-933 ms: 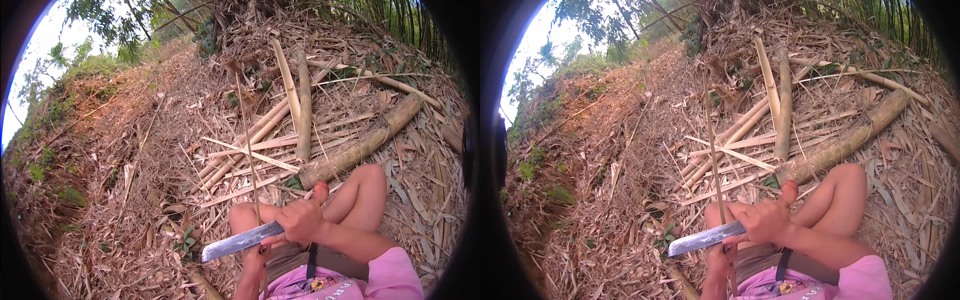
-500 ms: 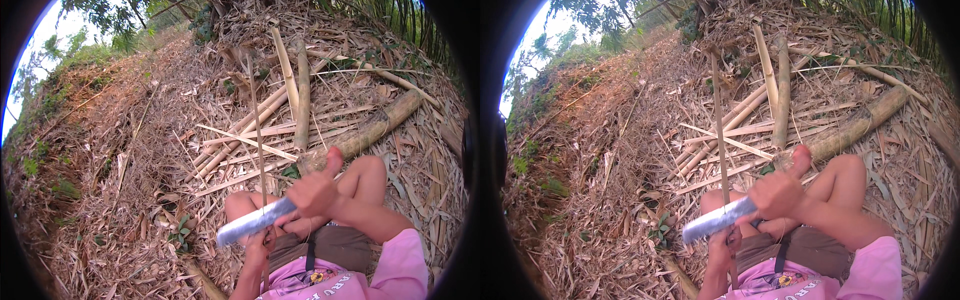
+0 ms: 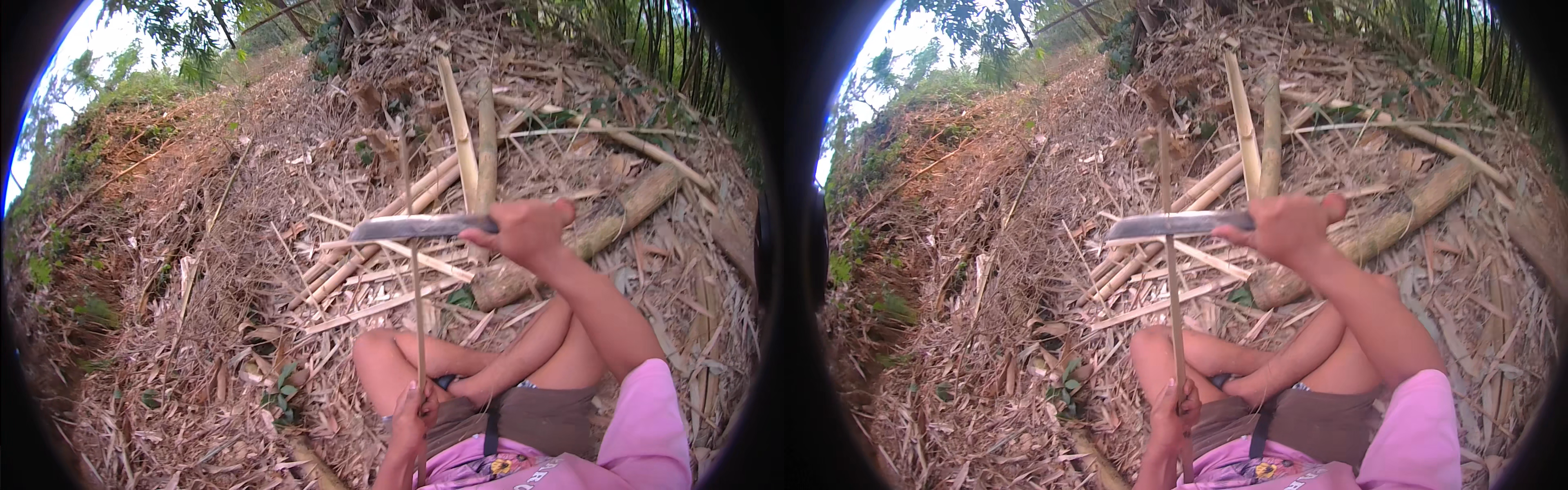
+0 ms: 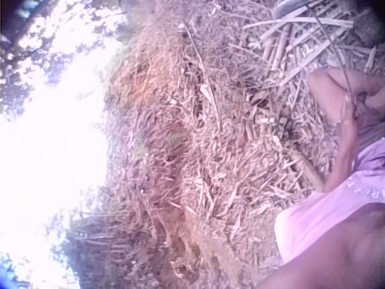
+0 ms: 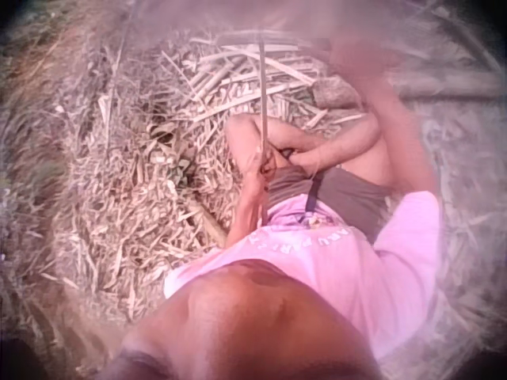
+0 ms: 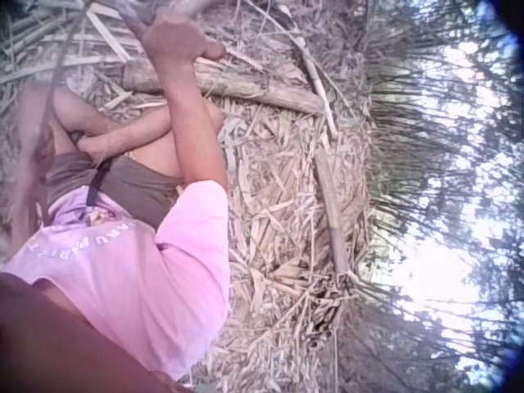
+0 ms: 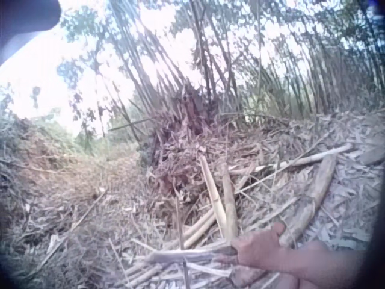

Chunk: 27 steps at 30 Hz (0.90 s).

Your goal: The person scrapes a strip of bamboo with a machete while sitting on a ground covered in leaves, removing the outer layer to smooth it.

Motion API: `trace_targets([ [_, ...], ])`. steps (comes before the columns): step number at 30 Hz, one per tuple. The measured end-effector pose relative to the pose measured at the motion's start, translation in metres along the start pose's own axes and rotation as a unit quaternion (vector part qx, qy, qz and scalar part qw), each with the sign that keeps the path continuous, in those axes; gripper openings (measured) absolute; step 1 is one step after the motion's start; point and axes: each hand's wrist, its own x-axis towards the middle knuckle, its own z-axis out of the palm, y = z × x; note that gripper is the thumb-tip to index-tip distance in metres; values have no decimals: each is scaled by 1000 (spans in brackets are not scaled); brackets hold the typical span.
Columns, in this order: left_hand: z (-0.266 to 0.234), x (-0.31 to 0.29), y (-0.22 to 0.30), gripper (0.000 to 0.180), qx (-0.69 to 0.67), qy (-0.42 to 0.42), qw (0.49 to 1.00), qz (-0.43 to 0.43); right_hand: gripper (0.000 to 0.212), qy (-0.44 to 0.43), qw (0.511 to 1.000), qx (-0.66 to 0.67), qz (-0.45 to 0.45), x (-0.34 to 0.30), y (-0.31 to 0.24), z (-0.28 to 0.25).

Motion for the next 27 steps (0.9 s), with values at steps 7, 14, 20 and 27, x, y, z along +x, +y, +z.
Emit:
trace_targets([
  [7, -13, 3, -4, 35, -20, -18, 1000, -12, 72, 18, 984, -26, -174, 30, -15, -5],
  [14, -25, 10, -6, 37, -45, -45, 998, -12, 78, -12, 980, -55, -188, 44, -35, 9],
  [20, -15, 18, -6, 37, -25, -59, 998, -21, 78, -84, 989, -100, 71, 108, 51, 17],
  [27, -25, 14, -7, 37, -46, -68, 996, -36, 75, -127, 971, -87, -183, 65, 3, 25],
])
